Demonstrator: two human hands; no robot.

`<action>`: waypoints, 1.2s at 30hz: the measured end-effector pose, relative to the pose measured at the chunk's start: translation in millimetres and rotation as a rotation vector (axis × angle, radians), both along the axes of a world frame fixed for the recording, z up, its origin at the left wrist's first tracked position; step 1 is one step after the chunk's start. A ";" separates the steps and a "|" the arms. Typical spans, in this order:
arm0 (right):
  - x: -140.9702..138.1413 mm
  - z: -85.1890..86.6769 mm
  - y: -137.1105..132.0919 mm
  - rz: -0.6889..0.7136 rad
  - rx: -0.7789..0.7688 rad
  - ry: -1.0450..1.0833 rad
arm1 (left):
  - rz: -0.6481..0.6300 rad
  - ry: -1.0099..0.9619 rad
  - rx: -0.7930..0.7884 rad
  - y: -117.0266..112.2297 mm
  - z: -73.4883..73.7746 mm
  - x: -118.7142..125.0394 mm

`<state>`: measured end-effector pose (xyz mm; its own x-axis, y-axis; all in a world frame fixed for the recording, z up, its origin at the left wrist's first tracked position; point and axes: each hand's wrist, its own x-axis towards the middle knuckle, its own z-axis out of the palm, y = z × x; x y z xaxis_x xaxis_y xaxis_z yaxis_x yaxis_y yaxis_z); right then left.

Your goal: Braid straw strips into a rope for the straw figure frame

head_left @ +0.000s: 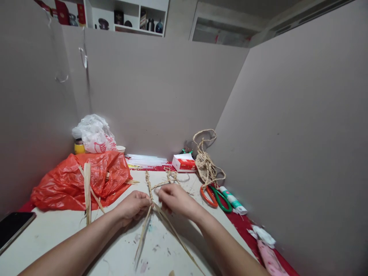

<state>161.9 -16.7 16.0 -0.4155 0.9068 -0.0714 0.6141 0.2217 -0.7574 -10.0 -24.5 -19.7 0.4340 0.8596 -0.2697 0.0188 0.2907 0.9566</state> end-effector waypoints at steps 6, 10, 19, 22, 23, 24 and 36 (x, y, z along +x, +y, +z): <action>-11.5 -27.9 11.6 0.016 -0.348 0.321 | -0.065 -0.075 -0.001 0.0 3.4 -2.5; -18.3 -32.7 6.9 0.022 -0.436 0.306 | -0.081 -0.039 0.016 0.6 3.7 -2.3; -6.4 -27.8 14.5 0.101 -0.644 0.331 | -0.067 0.163 0.185 6.3 -5.4 -3.3; -5.4 -29.6 15.8 0.110 -0.767 0.416 | -0.058 0.280 0.379 9.8 -8.1 -5.8; -5.6 -30.6 16.1 0.102 -0.788 0.437 | -0.079 0.319 0.425 10.2 -7.2 -7.2; -6.2 -31.7 16.0 0.088 -0.790 0.450 | -0.102 0.362 0.454 10.1 -5.4 -8.6; -23.0 -35.3 6.9 -0.093 -0.634 0.440 | -0.029 0.912 0.534 -9.2 11.6 -1.3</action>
